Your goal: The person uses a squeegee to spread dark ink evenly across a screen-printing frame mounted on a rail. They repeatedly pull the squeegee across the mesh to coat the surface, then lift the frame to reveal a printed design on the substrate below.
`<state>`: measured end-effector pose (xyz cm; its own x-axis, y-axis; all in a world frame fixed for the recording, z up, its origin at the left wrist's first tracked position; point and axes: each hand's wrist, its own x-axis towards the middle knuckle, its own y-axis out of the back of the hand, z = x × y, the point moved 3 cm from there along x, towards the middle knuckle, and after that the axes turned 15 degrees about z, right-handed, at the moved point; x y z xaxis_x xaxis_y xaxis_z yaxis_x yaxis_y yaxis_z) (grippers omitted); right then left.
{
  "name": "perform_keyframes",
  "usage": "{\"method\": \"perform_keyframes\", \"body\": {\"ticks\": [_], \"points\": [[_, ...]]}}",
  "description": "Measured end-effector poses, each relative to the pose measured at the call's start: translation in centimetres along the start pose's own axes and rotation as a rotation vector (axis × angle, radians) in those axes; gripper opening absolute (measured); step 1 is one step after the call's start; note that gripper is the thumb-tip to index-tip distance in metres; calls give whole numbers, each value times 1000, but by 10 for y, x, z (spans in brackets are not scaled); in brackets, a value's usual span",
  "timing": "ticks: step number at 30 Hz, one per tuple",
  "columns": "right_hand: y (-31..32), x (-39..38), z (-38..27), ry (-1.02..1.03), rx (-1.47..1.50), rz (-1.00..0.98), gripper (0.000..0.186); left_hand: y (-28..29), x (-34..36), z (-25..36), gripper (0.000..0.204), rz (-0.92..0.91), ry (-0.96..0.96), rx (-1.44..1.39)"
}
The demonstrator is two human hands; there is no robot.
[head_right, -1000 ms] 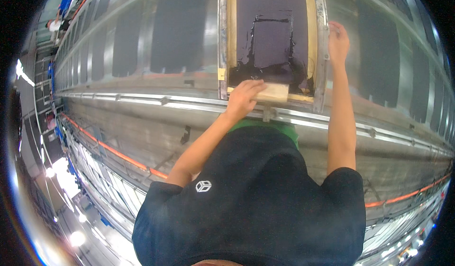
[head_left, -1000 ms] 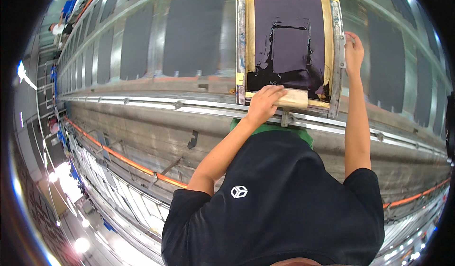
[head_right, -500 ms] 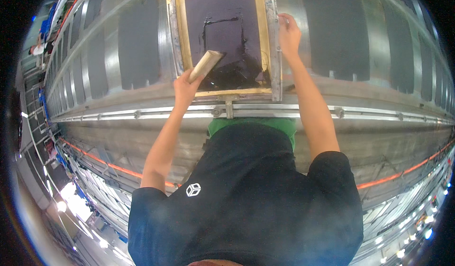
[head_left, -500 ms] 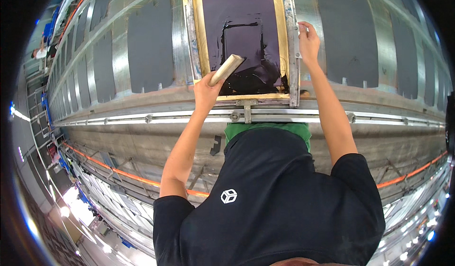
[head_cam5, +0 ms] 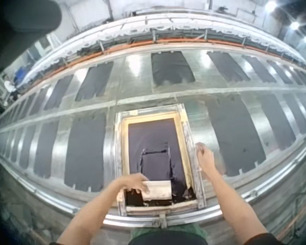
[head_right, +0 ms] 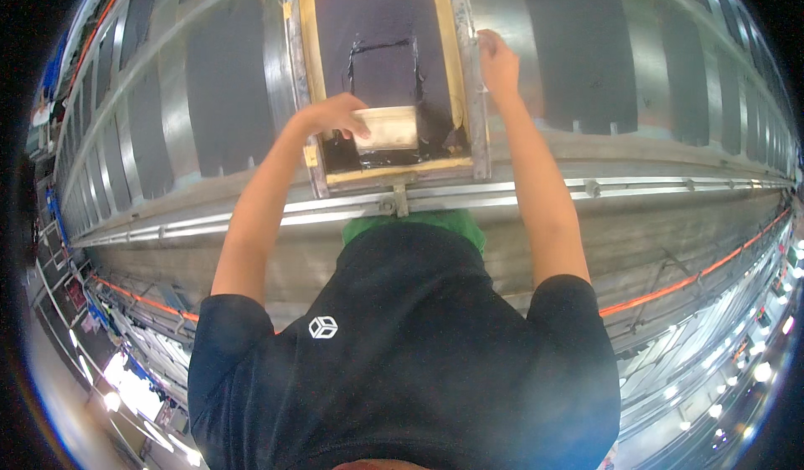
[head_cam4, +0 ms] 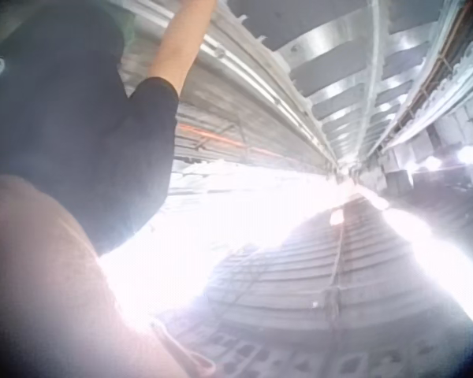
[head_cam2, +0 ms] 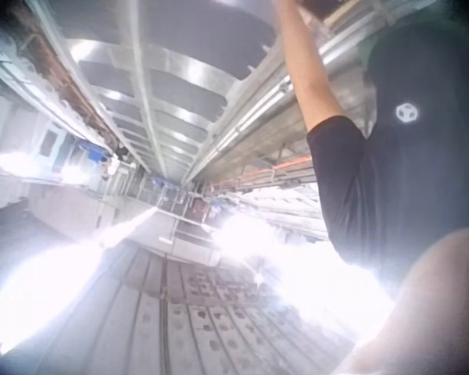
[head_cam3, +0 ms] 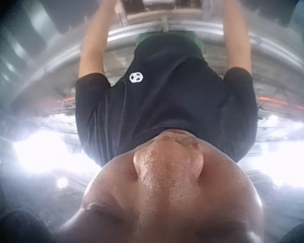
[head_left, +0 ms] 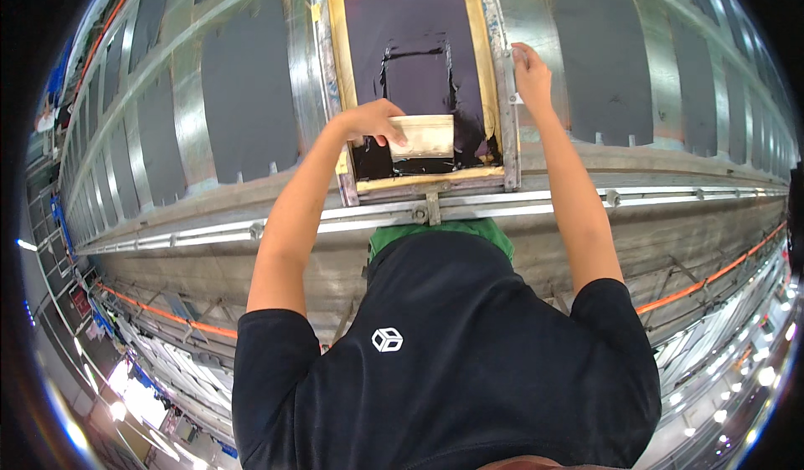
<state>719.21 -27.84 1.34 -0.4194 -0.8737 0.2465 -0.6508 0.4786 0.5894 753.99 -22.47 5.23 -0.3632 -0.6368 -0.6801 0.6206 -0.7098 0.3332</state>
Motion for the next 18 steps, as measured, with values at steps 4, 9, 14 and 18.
{"method": "perform_keyframes", "body": {"ticks": [4,9,14,18], "points": [[14,2,-72,582,-256,13,42,52,1,11,44,456,-137,77],[-26,-9,-148,678,-184,-399,47,66,17,42,33,816,-282,202],[-29,-54,-116,677,-203,-427,42,10,3,28,33,1068,-580,288],[18,-123,-110,620,-150,-441,46,-52,-50,13,42,1100,-609,337]]}}
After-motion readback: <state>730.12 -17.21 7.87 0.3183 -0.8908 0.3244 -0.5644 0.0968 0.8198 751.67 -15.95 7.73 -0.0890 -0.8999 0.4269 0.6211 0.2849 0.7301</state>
